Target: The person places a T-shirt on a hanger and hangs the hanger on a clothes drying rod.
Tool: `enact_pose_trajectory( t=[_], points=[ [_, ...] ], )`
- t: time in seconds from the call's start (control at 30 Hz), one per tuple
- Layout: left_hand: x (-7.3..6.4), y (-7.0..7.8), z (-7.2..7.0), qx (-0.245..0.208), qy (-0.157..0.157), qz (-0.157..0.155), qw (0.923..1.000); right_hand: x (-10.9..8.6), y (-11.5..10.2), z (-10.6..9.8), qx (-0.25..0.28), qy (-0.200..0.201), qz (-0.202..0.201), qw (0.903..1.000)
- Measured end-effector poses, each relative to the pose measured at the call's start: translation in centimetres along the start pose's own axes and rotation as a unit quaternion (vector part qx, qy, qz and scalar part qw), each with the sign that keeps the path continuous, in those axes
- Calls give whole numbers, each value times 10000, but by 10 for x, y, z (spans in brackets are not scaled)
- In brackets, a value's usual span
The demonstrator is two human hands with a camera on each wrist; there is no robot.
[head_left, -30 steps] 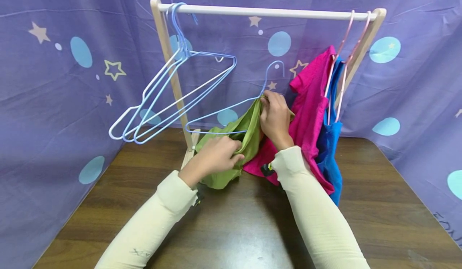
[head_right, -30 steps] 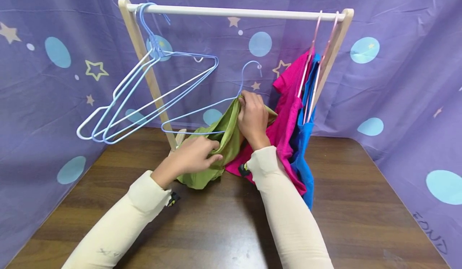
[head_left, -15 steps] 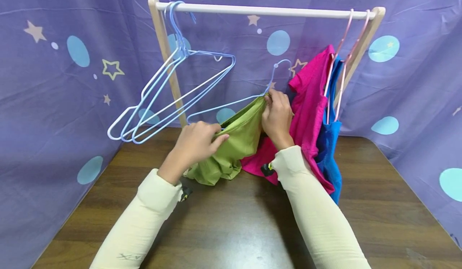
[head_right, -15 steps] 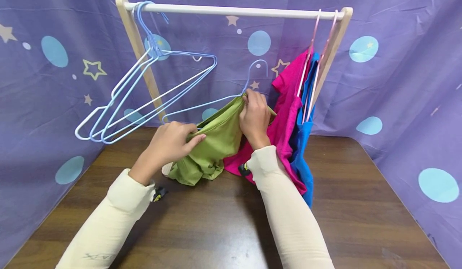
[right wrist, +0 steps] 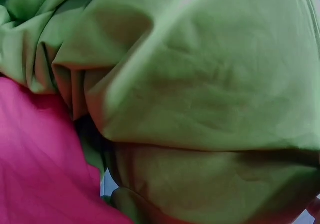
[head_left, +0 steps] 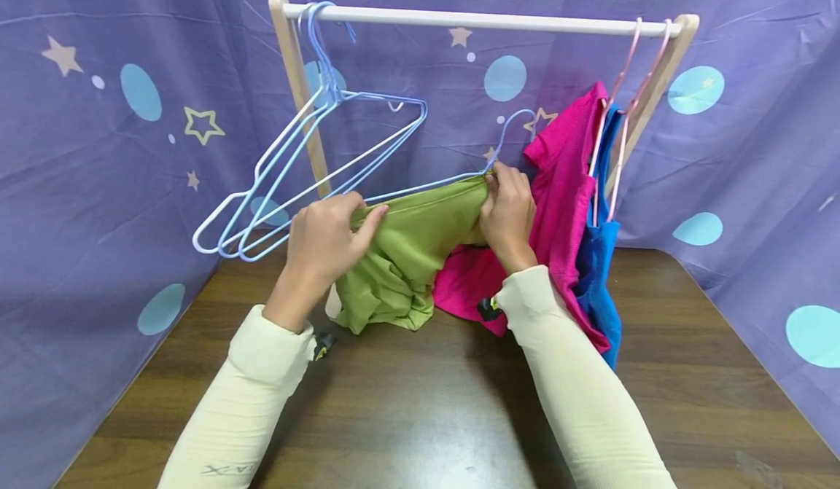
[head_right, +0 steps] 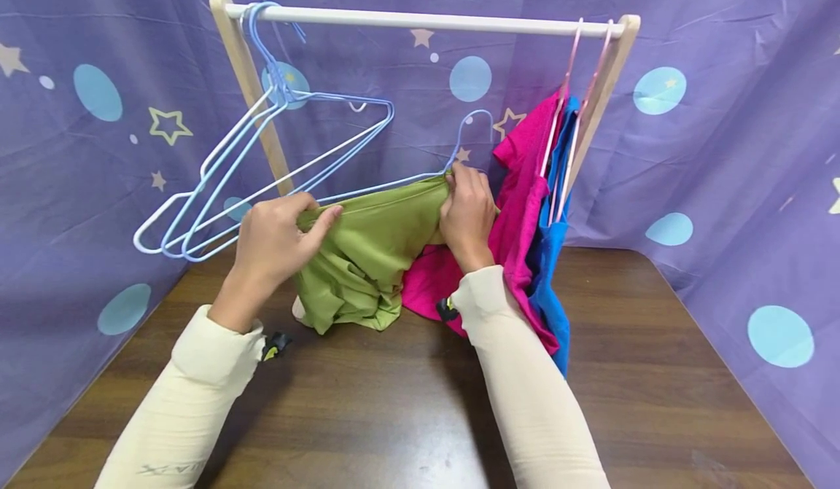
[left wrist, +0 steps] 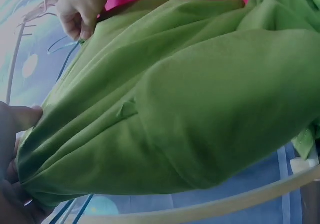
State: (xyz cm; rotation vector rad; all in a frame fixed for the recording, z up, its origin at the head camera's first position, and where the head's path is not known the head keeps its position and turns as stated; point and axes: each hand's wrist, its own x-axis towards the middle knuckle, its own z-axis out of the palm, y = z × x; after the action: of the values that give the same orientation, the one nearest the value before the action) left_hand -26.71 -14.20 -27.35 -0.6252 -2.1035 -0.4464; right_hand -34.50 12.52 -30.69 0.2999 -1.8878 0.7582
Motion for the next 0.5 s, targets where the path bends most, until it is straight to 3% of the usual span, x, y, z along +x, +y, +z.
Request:
enact_pose_trajectory(
  t=[0.33,0.5],
  points=[
    [5,1,-7,-148,112,-33,9998,0,2,-1,-13,-150,-127,9998],
    [7,5,-7,-316,-204,32,9993,0,2,-3,88,-199,-317,9993]
  ],
)
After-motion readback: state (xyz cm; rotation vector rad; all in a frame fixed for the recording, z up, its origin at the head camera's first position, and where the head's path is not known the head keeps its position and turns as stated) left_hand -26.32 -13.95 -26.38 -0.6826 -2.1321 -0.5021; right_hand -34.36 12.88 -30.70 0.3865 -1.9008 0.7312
